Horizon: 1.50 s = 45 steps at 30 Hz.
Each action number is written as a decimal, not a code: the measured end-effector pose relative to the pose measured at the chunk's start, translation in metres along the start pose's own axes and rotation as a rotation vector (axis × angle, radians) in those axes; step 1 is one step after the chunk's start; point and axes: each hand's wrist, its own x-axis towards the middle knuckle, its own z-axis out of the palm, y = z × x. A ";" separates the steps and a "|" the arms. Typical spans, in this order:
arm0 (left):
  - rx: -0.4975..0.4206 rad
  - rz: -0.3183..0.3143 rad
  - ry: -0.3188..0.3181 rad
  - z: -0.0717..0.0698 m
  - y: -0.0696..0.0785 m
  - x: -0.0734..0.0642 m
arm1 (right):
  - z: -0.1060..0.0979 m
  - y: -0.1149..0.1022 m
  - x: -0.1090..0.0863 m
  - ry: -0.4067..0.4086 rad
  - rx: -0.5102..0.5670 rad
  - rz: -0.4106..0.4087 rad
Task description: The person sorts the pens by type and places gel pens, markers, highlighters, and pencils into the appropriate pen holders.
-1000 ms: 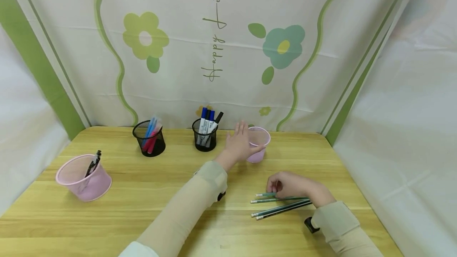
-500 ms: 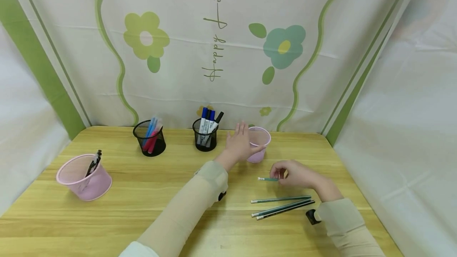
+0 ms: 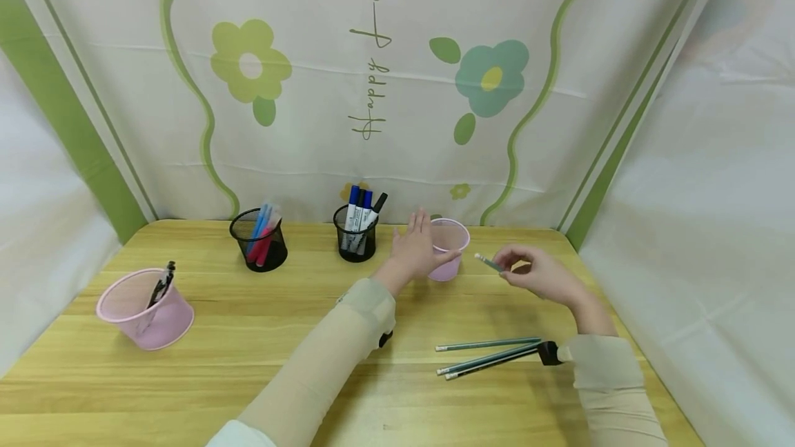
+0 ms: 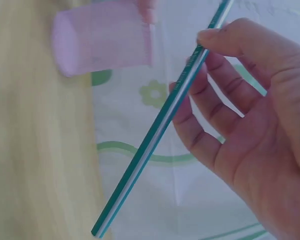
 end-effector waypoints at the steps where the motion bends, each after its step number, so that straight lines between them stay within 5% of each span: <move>1: 0.003 0.001 0.003 0.000 0.000 0.001 | -0.002 -0.001 0.000 0.032 0.012 -0.005; 12: -0.022 0.006 0.010 -0.001 -0.001 0.000 | 0.001 -0.006 0.013 0.470 0.062 0.010; 23: -0.027 -0.003 -0.003 0.000 0.002 -0.003 | 0.009 -0.019 0.040 0.870 0.608 -0.157; 30: -0.027 -0.004 0.001 0.001 -0.001 -0.001 | 0.018 -0.019 0.063 0.932 0.770 -0.195; 45: -0.034 0.002 -0.010 0.001 -0.001 -0.001 | 0.056 -0.004 0.087 0.977 0.854 -0.024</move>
